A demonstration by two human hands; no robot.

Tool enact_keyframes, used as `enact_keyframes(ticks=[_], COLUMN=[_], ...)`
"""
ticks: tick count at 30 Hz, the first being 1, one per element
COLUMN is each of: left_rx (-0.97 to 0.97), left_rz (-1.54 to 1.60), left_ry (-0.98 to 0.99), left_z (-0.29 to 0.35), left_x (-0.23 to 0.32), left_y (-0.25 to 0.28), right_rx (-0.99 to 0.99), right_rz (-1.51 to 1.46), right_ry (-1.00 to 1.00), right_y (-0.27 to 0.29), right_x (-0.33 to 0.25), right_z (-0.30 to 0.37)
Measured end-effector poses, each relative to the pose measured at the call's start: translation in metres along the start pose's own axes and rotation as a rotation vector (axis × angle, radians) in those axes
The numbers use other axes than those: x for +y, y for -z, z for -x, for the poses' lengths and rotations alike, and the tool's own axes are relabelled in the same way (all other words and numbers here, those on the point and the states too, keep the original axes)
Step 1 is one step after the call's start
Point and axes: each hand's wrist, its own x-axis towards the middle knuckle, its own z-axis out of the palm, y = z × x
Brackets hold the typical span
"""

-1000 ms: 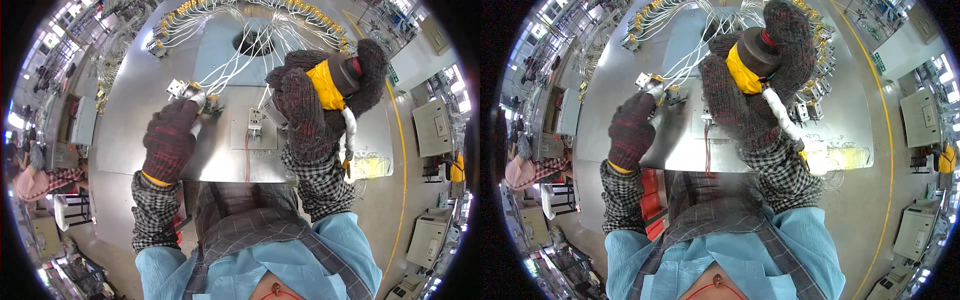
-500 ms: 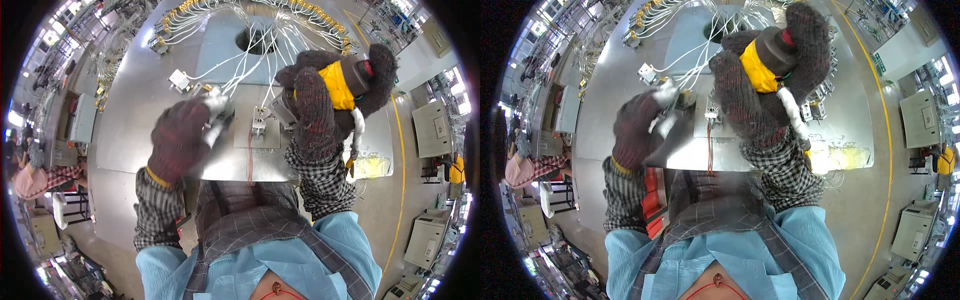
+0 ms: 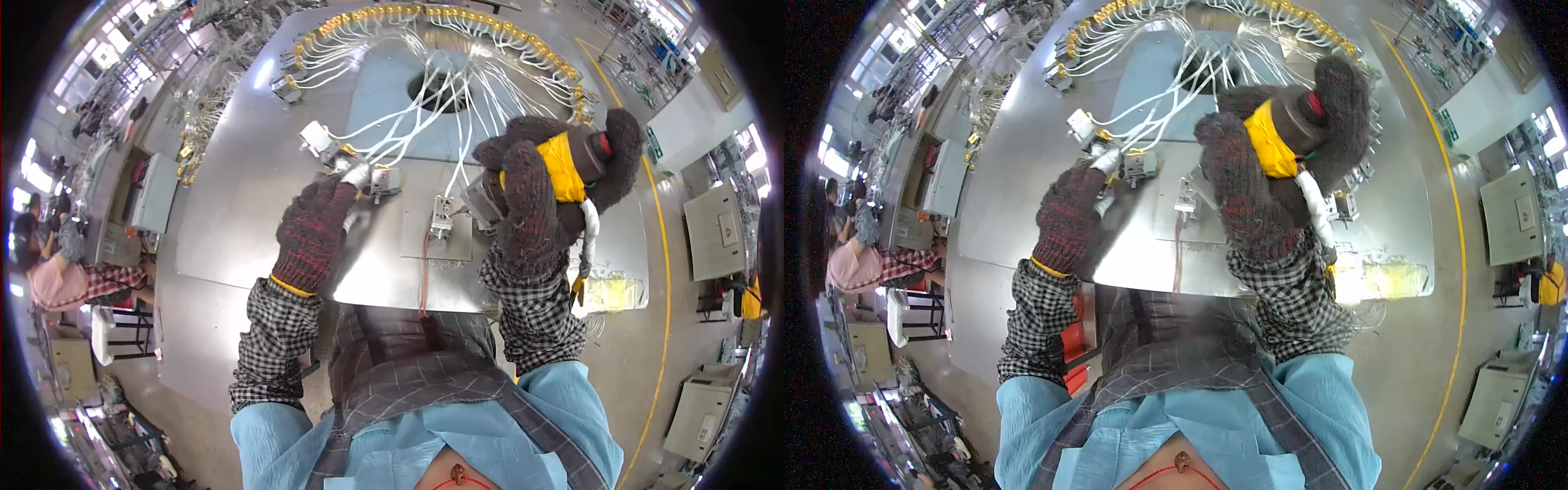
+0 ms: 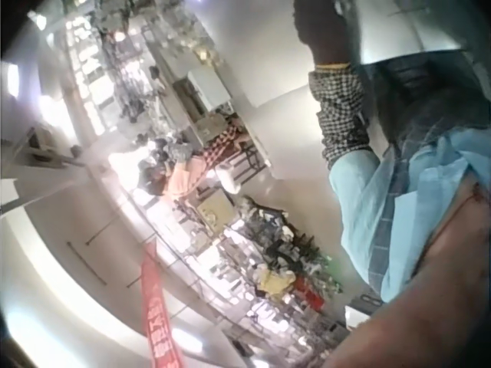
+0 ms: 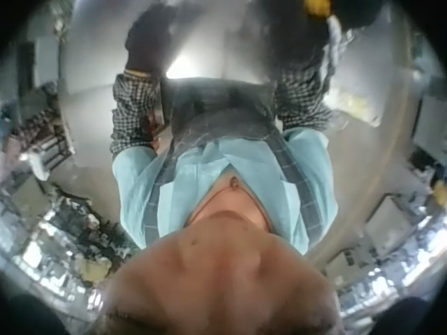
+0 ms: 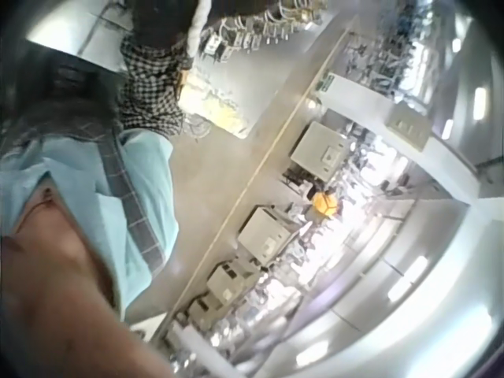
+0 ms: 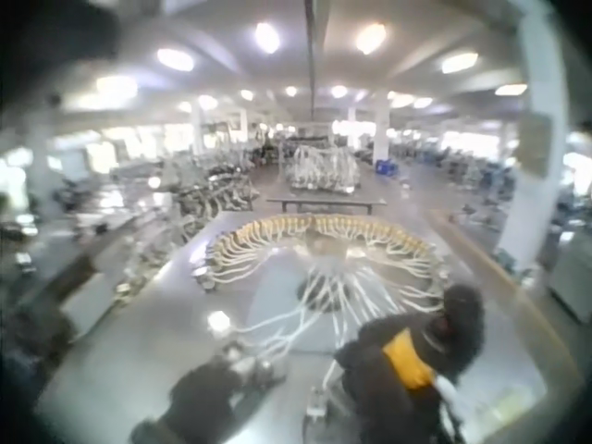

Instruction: Assembling and checking electrical wire harnesses at an industrial assembly station.

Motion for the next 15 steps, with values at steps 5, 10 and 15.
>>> enact_keyframes(ticks=[5, 10, 15], left_rx=[0.129, 0.018, -0.026], left_rz=[0.312, -0.012, 0.284], left_ry=[-0.052, -0.147, -0.061], left_z=[0.003, 0.002, -0.002], left_x=[0.005, 0.001, 0.005], left_y=[-0.001, 0.005, 0.017], right_rx=[0.047, 0.239, 0.297], right_rz=[0.021, 0.072, -0.153], right_ry=[0.063, 0.036, -0.014], right_y=[-0.011, -0.018, -0.012], right_x=[-0.006, -0.008, -0.004], right_z=[0.001, 0.001, -0.005])
